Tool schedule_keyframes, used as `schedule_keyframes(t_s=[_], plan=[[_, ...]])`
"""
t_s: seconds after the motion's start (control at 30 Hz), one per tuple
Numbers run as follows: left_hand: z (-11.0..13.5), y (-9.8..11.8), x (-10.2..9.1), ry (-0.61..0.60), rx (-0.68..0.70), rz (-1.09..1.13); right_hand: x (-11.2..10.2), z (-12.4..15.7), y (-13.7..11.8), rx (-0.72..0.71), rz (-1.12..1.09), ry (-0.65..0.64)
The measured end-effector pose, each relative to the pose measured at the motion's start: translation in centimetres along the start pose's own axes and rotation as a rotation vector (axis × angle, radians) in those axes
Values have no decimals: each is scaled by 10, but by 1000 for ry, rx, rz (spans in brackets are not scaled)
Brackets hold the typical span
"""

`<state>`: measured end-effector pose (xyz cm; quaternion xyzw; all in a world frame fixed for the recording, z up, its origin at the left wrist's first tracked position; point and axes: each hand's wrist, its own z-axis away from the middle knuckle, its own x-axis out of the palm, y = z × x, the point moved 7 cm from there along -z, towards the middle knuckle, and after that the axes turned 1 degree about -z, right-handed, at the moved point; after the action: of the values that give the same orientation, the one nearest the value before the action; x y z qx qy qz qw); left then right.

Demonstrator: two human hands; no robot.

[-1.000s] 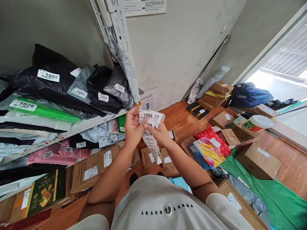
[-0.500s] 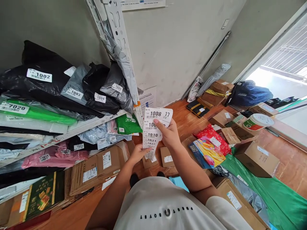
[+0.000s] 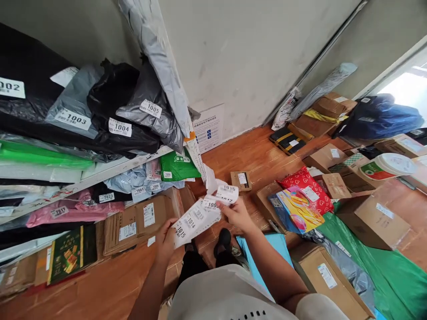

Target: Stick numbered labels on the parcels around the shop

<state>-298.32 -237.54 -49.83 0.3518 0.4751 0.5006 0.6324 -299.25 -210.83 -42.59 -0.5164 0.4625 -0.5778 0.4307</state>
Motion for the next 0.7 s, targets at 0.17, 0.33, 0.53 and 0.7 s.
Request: schedule_keyframes(t_s=[0.17, 0.33, 0.53, 0.7], plan=[[13, 50, 8, -157, 309, -136, 47, 18, 49, -227, 375, -303], [-11, 45, 4, -296, 252, -87, 88, 36, 76, -400, 521, -462], [-29, -16, -11, -616, 84, -33, 136, 47, 129, -391, 683, -456], [-28, -118, -40, -507, -203, 268, 192, 61, 200, -180, 762, -217]])
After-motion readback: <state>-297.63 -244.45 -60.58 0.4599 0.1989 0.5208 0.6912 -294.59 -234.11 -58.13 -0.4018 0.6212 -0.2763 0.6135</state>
